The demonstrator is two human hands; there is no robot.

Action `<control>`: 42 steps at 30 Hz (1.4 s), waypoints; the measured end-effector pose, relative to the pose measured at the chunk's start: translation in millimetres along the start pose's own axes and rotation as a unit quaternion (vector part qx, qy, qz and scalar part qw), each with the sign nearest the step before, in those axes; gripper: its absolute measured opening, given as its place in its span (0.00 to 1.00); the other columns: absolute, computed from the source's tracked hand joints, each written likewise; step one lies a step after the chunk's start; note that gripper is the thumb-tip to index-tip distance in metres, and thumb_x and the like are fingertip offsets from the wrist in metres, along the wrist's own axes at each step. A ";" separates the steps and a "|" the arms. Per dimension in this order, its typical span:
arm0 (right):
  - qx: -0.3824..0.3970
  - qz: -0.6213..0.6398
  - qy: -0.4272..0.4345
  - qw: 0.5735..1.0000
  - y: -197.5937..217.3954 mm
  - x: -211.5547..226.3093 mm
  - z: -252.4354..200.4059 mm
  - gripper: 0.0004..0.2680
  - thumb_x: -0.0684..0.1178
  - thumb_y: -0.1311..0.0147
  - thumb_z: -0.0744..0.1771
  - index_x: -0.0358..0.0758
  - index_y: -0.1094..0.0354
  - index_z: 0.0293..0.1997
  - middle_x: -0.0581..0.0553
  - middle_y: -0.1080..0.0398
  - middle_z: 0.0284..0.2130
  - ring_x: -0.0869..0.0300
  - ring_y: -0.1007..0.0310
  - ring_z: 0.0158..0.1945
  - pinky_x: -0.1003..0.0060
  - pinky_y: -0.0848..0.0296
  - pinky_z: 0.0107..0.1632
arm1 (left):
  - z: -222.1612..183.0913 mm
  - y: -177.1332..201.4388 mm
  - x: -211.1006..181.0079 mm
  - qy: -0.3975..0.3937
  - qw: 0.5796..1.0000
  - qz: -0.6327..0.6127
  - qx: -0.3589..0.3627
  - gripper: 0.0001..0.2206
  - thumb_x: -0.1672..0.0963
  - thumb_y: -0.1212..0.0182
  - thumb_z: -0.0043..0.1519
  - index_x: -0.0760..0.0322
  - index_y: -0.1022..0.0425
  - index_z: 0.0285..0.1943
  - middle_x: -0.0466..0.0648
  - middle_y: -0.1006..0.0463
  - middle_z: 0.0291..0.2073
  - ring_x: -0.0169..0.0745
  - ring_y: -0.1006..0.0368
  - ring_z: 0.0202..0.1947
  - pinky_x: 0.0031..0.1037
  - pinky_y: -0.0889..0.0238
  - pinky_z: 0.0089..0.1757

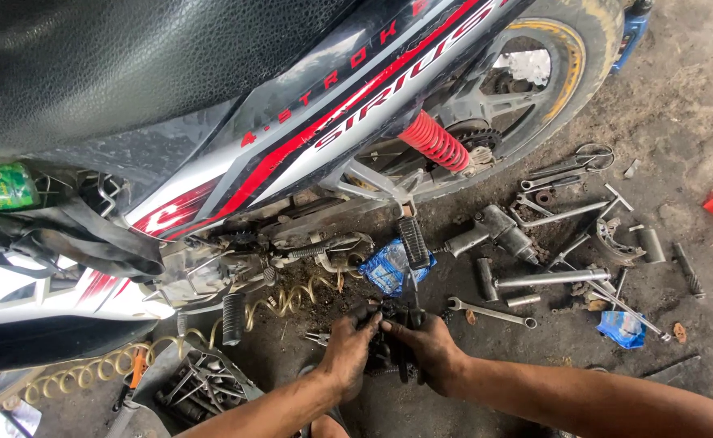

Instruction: The person works on the chain and sprocket area of a motorcycle on a lift. They handle the drive chain by hand, manipulate a chain link component, use a wrench and a socket tool on parts near the swingarm, and pick up and reposition the chain and small hardware from the ground.

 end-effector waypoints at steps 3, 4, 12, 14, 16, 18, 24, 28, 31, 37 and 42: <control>0.038 0.013 0.003 0.999 -0.4 5.1 -2.9 0.09 0.51 0.41 0.66 0.35 0.28 0.42 0.43 0.27 0.26 0.58 0.30 0.24 0.63 0.32 0.21 | 4.0 5.3 2.3 0.013 1.000 0.021 -0.003 0.10 0.55 0.44 0.66 0.67 0.23 0.47 0.46 0.24 0.30 0.38 0.25 0.32 0.33 0.26 0.36; 0.038 0.013 0.004 0.999 0.7 2.5 0.4 0.09 0.51 0.41 0.66 0.35 0.28 0.42 0.43 0.27 0.26 0.58 0.30 0.24 0.63 0.32 0.21 | 1.9 4.2 -0.7 0.012 1.000 0.021 -0.003 0.10 0.55 0.44 0.66 0.67 0.23 0.47 0.46 0.24 0.30 0.38 0.25 0.32 0.33 0.26 0.36; 0.066 0.021 0.063 0.996 11.0 -16.4 16.0 0.10 0.48 0.41 0.66 0.29 0.26 0.43 0.43 0.25 0.29 0.61 0.29 0.27 0.65 0.31 0.27 | 12.6 10.8 18.4 -0.017 0.997 0.070 -0.022 0.11 0.54 0.43 0.66 0.67 0.21 0.45 0.45 0.23 0.31 0.34 0.27 0.34 0.29 0.30 0.38; 0.039 0.013 0.034 0.999 5.5 -9.1 8.9 0.09 0.48 0.41 0.66 0.30 0.27 0.43 0.42 0.25 0.29 0.60 0.29 0.27 0.64 0.31 0.27 | 10.4 8.6 18.6 -0.012 0.998 0.056 -0.028 0.11 0.54 0.43 0.66 0.67 0.21 0.45 0.46 0.23 0.30 0.35 0.28 0.34 0.30 0.31 0.38; 0.013 0.007 0.008 1.000 3.6 -6.3 7.7 0.09 0.48 0.40 0.66 0.31 0.27 0.43 0.42 0.25 0.28 0.59 0.29 0.27 0.63 0.31 0.27 | 10.2 7.4 15.9 -0.010 0.998 0.045 -0.031 0.11 0.54 0.43 0.66 0.67 0.22 0.45 0.46 0.24 0.30 0.36 0.28 0.33 0.31 0.31 0.37; 0.022 -0.019 0.045 0.999 5.0 -9.8 10.4 0.09 0.48 0.42 0.66 0.30 0.26 0.42 0.42 0.26 0.27 0.59 0.31 0.25 0.62 0.33 0.24 | 8.0 6.7 15.4 0.003 1.000 0.010 -0.025 0.11 0.54 0.44 0.66 0.68 0.23 0.44 0.46 0.24 0.30 0.36 0.28 0.34 0.31 0.30 0.38; 0.029 0.003 0.066 0.997 16.3 -32.4 32.0 0.09 0.47 0.43 0.68 0.27 0.25 0.45 0.40 0.22 0.30 0.62 0.26 0.25 0.67 0.29 0.22 | 8.1 3.6 17.2 -0.025 1.000 -0.010 -0.011 0.10 0.55 0.43 0.66 0.69 0.24 0.45 0.46 0.23 0.32 0.34 0.27 0.34 0.30 0.29 0.39; 0.038 -0.053 0.078 0.995 10.4 -14.2 12.7 0.10 0.48 0.44 0.68 0.29 0.27 0.42 0.38 0.27 0.25 0.59 0.34 0.17 0.64 0.38 0.14 | 15.7 6.4 21.2 -0.011 0.999 0.024 -0.029 0.11 0.54 0.43 0.66 0.68 0.23 0.46 0.46 0.25 0.31 0.35 0.29 0.32 0.33 0.31 0.37; 0.030 -0.033 0.081 0.996 17.5 -22.9 16.9 0.08 0.46 0.49 0.66 0.30 0.28 0.42 0.39 0.22 0.28 0.59 0.30 0.19 0.64 0.36 0.14 | 19.7 11.3 20.7 -0.004 0.999 0.003 -0.034 0.11 0.54 0.43 0.66 0.68 0.22 0.46 0.48 0.24 0.30 0.39 0.29 0.30 0.37 0.32 0.36; -0.058 -0.197 -0.002 0.979 46.2 -35.4 40.2 0.08 0.52 0.44 0.65 0.51 0.26 0.47 0.42 0.18 0.28 0.56 0.35 0.16 0.63 0.40 0.14 | 41.7 32.5 36.2 0.005 0.988 0.144 -0.054 0.16 0.50 0.40 0.67 0.70 0.21 0.44 0.53 0.21 0.32 0.42 0.24 0.34 0.39 0.30 0.44; -0.126 -0.518 0.263 0.804 158.4 -104.1 165.0 0.11 0.57 0.38 0.66 0.39 0.22 0.37 0.43 0.22 0.25 0.61 0.25 0.22 0.65 0.29 0.26 | 6.7 8.9 -8.8 0.000 0.997 -0.028 -0.074 0.10 0.56 0.39 0.59 0.62 0.19 0.46 0.43 0.16 0.39 0.36 0.24 0.41 0.34 0.33 0.49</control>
Point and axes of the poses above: each hand's wrist, its own z-axis towards the middle knuckle, its own y-axis out of the back of the hand, x = y × z, the point moved 1 cm from there along z, towards the middle knuckle
